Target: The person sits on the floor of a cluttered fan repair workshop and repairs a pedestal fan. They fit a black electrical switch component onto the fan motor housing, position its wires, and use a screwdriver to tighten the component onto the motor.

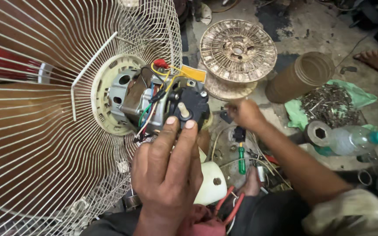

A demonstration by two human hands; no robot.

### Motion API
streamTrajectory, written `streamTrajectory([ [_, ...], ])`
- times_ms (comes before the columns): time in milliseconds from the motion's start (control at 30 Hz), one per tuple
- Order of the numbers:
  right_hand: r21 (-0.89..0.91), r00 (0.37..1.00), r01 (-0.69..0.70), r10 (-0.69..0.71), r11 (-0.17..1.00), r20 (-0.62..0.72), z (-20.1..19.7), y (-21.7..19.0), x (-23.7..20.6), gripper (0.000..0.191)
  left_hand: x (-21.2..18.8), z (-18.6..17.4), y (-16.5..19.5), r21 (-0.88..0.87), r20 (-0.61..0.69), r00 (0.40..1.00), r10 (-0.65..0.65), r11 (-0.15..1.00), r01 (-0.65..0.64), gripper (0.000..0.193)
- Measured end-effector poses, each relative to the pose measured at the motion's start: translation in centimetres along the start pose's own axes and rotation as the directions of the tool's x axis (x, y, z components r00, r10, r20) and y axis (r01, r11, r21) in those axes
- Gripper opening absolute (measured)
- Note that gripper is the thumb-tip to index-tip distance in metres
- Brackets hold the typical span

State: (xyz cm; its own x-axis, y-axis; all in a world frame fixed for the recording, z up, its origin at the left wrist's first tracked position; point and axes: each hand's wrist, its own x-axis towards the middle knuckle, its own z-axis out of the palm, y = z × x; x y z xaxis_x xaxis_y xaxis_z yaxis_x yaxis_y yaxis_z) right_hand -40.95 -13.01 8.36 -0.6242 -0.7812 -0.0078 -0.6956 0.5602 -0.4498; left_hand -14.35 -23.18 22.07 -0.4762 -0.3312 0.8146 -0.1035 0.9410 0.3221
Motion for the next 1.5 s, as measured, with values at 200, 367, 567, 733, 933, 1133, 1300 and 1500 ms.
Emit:
streamTrajectory([
  [200, 0.462, 0.953, 0.049, 0.098, 0.885, -0.288, 2.1, -0.8, 0.6, 0.019, 0.6, 0.6, -0.3, -0.006, -0.043, 0.999, 0.012, 1.000, -0.012, 0.027],
  [367, 0.681, 0.923, 0.301, -0.022, 0.668, -0.385, -8.8, -8.2, 0.6, 0.019, 1.2, 0.2, -0.6, -0.010, -0.047, 0.998, 0.046, 0.999, -0.047, 0.028],
  [567, 0.227, 0.880, 0.473, -0.469, 0.851, -0.078, -18.6, -17.6, -2.4, 0.020, 1.2, -0.9, 0.1, -0.036, -0.029, 0.999, 0.019, 0.999, -0.020, 0.037],
  [733, 0.076, 0.907, 0.417, -0.420, 0.906, 0.028, -20.4, -20.9, -3.2, 0.022, 1.2, -1.7, 0.0, -0.052, -0.031, 0.999, 0.015, 0.999, -0.016, 0.038],
  [933, -0.098, 0.858, 0.513, -0.508, 0.853, 0.071, -20.7, -22.4, -3.8, 0.017, 1.1, -2.0, -0.1, -0.052, -0.029, 1.000, 0.010, 0.999, -0.011, 0.038],
  [1133, -0.020, 0.859, 0.502, -0.495, 0.865, 0.131, -20.9, -22.7, -3.3, 0.022, 1.2, -2.2, -0.2, -0.063, -0.025, 1.000, 0.008, 0.998, -0.009, 0.037],
  [1300, 0.006, 0.837, 0.544, -0.542, 0.839, 0.073, -20.7, -21.8, -3.0, 0.020, 1.7, -2.9, -0.1, -0.094, -0.008, 1.000, -0.006, 0.996, 0.005, 0.035],
  [1500, 0.827, 0.958, 0.162, -0.285, 0.539, -0.002, -19.5, -19.5, -6.6, 0.020, 2.2, -3.2, -0.1, -0.078, -0.010, 1.000, 0.004, 0.997, -0.005, 0.034],
])
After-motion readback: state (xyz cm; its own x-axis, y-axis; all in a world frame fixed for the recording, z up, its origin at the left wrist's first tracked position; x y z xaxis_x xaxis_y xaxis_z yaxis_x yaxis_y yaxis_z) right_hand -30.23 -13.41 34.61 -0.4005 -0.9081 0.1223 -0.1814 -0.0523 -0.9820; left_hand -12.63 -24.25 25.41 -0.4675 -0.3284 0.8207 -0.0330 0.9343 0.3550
